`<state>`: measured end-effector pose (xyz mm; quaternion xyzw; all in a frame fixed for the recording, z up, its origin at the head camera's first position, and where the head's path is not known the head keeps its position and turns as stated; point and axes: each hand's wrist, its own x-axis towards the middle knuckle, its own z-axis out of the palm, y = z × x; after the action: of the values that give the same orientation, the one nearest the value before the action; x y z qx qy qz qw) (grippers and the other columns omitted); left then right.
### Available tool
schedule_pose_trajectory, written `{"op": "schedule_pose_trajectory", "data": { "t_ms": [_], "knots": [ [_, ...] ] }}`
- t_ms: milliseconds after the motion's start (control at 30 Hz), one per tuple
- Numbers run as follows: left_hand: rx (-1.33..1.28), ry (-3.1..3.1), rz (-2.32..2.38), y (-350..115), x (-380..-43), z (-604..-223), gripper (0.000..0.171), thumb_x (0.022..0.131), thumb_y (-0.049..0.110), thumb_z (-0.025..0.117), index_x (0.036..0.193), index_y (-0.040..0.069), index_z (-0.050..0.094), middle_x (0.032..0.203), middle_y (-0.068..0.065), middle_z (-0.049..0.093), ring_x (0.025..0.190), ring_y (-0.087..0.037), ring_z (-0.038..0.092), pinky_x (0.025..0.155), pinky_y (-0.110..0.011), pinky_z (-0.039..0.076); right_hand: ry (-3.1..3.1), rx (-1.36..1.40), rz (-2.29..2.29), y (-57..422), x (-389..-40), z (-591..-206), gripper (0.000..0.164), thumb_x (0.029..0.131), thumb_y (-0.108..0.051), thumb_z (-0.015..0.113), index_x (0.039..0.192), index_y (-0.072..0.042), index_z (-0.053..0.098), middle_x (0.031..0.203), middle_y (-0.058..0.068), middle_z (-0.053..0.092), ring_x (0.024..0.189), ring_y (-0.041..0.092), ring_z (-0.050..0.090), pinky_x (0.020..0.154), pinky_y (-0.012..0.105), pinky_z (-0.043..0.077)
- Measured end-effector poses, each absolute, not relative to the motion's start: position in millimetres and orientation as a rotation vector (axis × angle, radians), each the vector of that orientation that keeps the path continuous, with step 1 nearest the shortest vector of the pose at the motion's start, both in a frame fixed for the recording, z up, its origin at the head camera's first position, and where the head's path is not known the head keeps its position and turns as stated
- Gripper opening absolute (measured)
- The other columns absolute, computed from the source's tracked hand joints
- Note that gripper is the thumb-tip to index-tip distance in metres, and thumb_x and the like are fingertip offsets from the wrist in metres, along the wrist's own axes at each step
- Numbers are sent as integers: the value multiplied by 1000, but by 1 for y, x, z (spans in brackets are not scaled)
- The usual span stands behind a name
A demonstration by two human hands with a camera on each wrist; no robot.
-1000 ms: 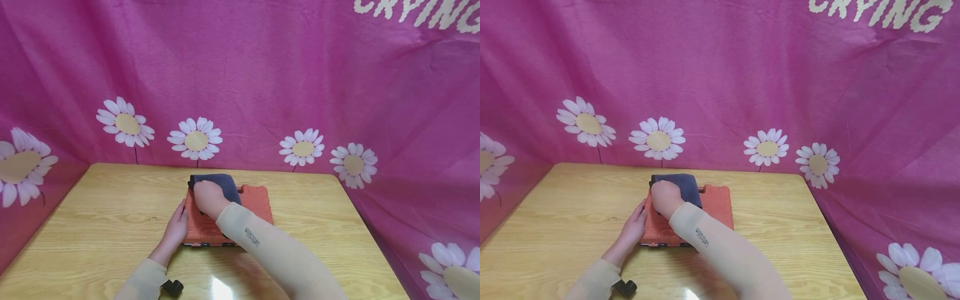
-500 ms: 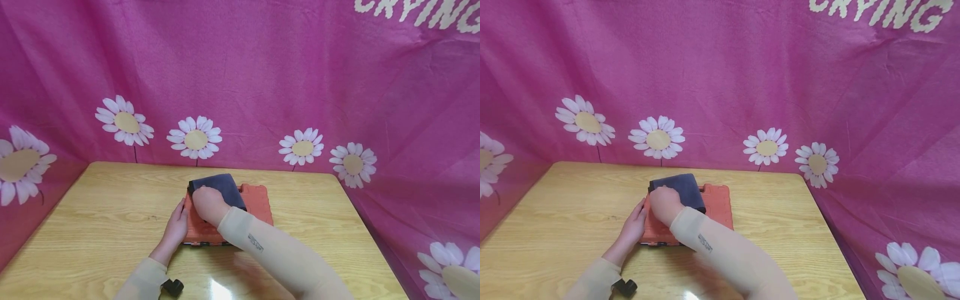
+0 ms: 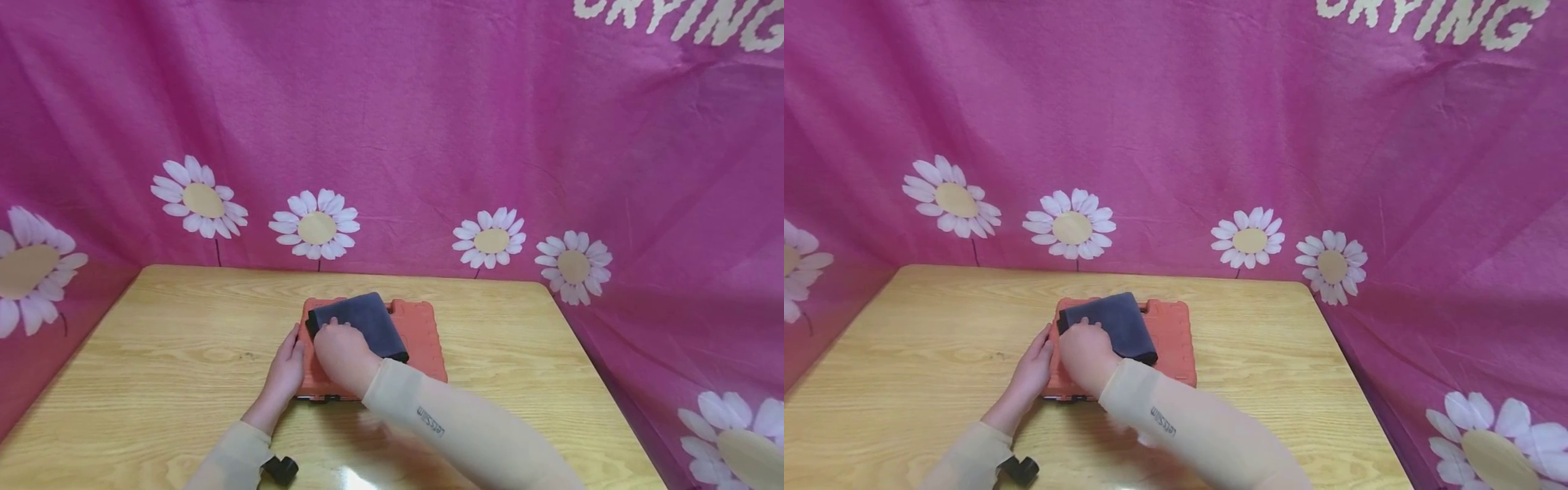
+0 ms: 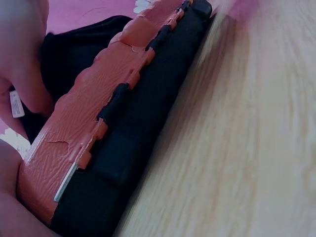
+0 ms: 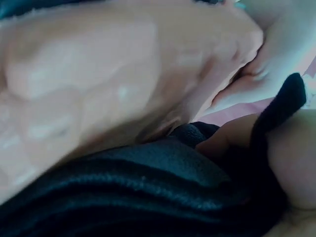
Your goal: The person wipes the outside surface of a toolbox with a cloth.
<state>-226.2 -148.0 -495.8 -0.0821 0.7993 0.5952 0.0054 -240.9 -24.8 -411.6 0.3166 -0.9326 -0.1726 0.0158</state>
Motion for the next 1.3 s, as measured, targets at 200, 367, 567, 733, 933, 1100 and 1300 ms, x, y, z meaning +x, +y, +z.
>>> {"op": "schedule_pose_trajectory", "data": {
  "t_ms": [200, 367, 567, 733, 933, 1100, 1300],
  "knots": [
    [-261, 2504, 1866, -148, -226, -495, 54, 113, 16, 26, 163, -2, 16, 167, -31, 19, 155, -48, 16, 126, -63, 16, -2848, 985, -555, -19, -224, -412, 35, 103, -25, 65, 133, -9, 70, 131, 8, 72, 109, 21, 75, 87, 30, 63],
    [-271, 2475, 1873, -148, -226, -494, 55, 113, 16, 25, 164, -1, 14, 168, -29, 16, 156, -47, 13, 126, -63, 15, -2793, 1007, -602, -15, -209, -413, 34, 102, -26, 65, 131, -10, 71, 128, 7, 73, 105, 19, 76, 83, 28, 63],
    [-277, 2470, 1866, -148, -226, -493, 55, 113, 17, 25, 164, -1, 14, 169, -28, 15, 157, -46, 12, 127, -63, 14, -2676, 1018, -700, -9, -193, -414, 32, 104, -28, 61, 130, -14, 73, 125, 2, 75, 102, 13, 76, 79, 24, 63],
    [-272, 2466, 1877, -148, -226, -494, 55, 113, 16, 25, 164, -1, 14, 169, -28, 15, 157, -46, 11, 127, -62, 13, -2608, 1018, -740, -3, -183, -415, 31, 107, -28, 57, 131, -17, 73, 123, -1, 76, 99, 10, 76, 74, 22, 63],
    [-260, 2492, 1888, -147, -225, -495, 54, 113, 15, 27, 163, -2, 17, 167, -30, 18, 154, -48, 22, 126, -62, 16, -2553, 990, -716, 1, -170, -417, 30, 107, -25, 54, 129, -19, 74, 122, -3, 76, 99, 9, 76, 69, 20, 62],
    [-250, 2498, 1909, -146, -224, -495, 54, 113, 14, 29, 162, -4, 18, 167, -31, 19, 156, -48, 14, 127, -62, 15, -2614, 1002, -667, 5, -161, -417, 31, 107, -24, 53, 129, -18, 73, 126, -2, 74, 102, 10, 75, 68, 22, 63],
    [-252, 2483, 1924, -146, -224, -495, 54, 113, 16, 29, 162, -3, 18, 166, -31, 21, 154, -46, 23, 127, -61, 17, -2633, 1015, -645, 9, -152, -417, 31, 107, -23, 53, 131, -20, 72, 128, -2, 73, 104, 10, 74, 65, 22, 62]
  ]
}}
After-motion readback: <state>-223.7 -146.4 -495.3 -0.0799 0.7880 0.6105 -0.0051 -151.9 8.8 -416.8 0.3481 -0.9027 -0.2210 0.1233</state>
